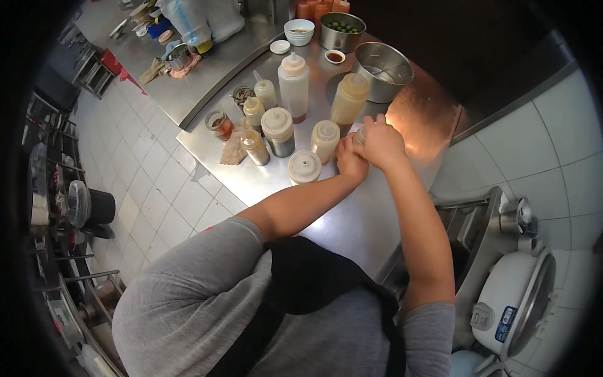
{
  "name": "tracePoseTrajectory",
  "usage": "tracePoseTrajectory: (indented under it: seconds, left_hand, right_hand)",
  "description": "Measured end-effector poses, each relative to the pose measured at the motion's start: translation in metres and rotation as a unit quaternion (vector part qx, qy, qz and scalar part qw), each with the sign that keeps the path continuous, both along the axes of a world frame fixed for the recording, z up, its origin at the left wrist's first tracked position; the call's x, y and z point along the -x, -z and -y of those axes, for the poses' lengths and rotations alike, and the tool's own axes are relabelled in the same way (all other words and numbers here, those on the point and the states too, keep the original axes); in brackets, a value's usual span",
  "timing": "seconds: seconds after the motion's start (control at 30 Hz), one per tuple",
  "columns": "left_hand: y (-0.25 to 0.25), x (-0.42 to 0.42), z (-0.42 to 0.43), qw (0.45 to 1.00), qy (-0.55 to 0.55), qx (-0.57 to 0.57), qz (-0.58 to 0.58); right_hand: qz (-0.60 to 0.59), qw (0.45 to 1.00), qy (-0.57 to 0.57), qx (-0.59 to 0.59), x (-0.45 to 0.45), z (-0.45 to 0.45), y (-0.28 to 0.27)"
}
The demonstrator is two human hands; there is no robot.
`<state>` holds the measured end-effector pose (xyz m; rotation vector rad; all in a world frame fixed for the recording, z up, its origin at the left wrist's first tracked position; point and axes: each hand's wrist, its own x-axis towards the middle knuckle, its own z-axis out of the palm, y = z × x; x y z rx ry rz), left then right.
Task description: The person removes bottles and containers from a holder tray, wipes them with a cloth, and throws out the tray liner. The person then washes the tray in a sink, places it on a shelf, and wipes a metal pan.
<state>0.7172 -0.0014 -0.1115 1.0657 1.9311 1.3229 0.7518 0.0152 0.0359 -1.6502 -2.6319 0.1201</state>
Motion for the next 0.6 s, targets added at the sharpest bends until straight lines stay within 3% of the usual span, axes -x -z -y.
tracePoseTrajectory:
  seconds: [0.1, 0.2, 0.3, 0.4, 0.47, 0.53, 0.57, 0.6]
  left_hand:
    - [-0.001, -0.001, 0.003, 1.000, 0.003, 0.022, 0.001]
    - [-0.002, 0.003, -0.001, 1.000, 0.002, 0.026, 0.002]
    - [-0.001, 0.002, 0.000, 1.000, 0.005, 0.017, 0.011]
    - [0.004, 0.000, 0.007, 0.999, -0.003, -0.007, 0.041]
    - [0.004, -0.006, 0.036, 0.997, -0.003, -0.003, 0.071]
    - [-0.019, 0.010, 0.090, 0.962, 0.165, 0.096, 0.197]
    - [0.034, 0.010, 0.104, 0.919, 0.285, 0.055, 0.268]
    - [-0.028, 0.054, 0.131, 0.862, 0.395, 0.106, 0.300]
  right_hand:
    - [0.111, 0.990, 0.065, 0.060, 0.008, -0.010, -0.002]
    - [-0.039, 0.994, -0.101, 0.010, -0.005, -0.011, -0.006]
    - [-0.139, 0.973, -0.169, -0.073, -0.013, -0.015, -0.018]
    - [-0.265, 0.955, -0.085, -0.105, -0.035, 0.012, -0.025]
    - [-0.237, 0.966, 0.031, -0.094, -0.063, 0.027, 0.005]
    - [-0.219, 0.971, 0.092, -0.029, -0.092, 0.034, 0.074]
    - [-0.172, 0.980, 0.101, 0.005, -0.095, 0.045, 0.100]
    - [-0.127, 0.985, 0.107, 0.035, -0.095, 0.054, 0.124]
